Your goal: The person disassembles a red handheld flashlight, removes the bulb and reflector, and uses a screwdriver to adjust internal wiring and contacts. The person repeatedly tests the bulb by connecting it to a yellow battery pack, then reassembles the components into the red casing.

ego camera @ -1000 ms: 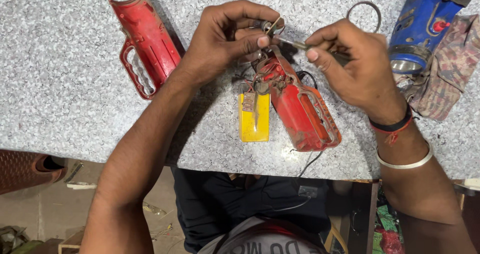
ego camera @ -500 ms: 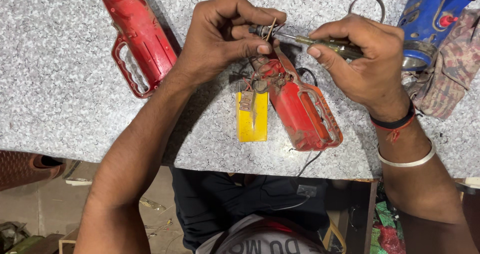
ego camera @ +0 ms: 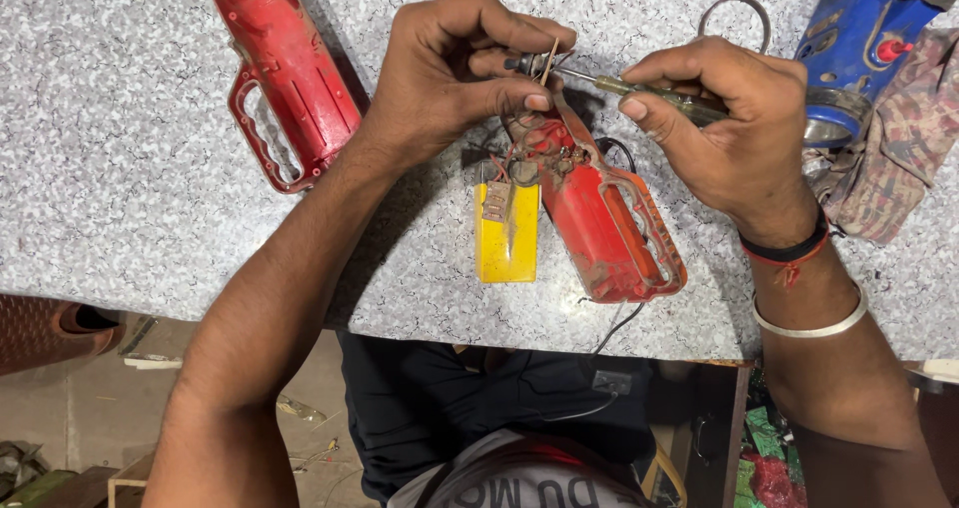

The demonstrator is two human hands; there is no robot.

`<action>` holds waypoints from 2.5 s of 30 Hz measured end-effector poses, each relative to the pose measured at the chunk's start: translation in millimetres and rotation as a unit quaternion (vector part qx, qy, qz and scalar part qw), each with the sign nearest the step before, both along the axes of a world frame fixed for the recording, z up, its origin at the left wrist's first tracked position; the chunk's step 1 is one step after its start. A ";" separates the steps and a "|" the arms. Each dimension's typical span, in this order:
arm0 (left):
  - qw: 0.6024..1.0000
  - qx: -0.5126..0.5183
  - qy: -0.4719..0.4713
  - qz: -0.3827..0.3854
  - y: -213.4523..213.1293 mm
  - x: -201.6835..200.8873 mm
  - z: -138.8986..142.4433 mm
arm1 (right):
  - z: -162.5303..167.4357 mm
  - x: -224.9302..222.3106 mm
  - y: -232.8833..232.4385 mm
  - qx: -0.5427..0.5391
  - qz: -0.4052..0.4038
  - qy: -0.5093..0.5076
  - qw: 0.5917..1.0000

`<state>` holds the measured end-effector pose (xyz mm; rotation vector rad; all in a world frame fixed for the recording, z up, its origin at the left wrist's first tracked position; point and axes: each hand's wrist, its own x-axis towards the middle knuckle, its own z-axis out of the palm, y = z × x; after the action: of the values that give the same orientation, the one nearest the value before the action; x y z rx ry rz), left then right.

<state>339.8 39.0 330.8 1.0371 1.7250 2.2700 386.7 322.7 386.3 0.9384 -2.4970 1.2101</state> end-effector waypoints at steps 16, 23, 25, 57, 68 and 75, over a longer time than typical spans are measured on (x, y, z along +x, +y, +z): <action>0.992 -0.050 0.079 0.082 5.1 11.1 6.2 | 6.6 1.6 -5.6 0.041 -0.003 0.090 0.995; 0.993 -0.059 0.066 0.074 3.0 12.4 10.2 | 17.3 4.8 -10.0 0.028 -0.020 0.035 0.999; 0.989 -0.079 0.084 0.089 0.6 13.0 10.5 | 19.2 5.6 -13.2 0.035 -0.038 0.010 0.999; 0.995 -0.099 0.008 -0.011 -4.7 14.0 29.3 | 5.5 -14.6 -1.2 0.274 -0.126 -0.076 0.951; 0.984 -0.121 0.133 -0.001 18.4 29.9 26.9 | 34.8 -8.9 -9.8 0.090 0.141 -0.003 0.986; 0.973 -0.202 0.085 0.070 27.1 41.7 30.5 | 15.6 -6.4 -5.8 -0.027 0.068 -0.161 0.984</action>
<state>381.5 66.1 361.3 1.0699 2.2710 1.8201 380.3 316.9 401.9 0.9830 -2.6605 1.5775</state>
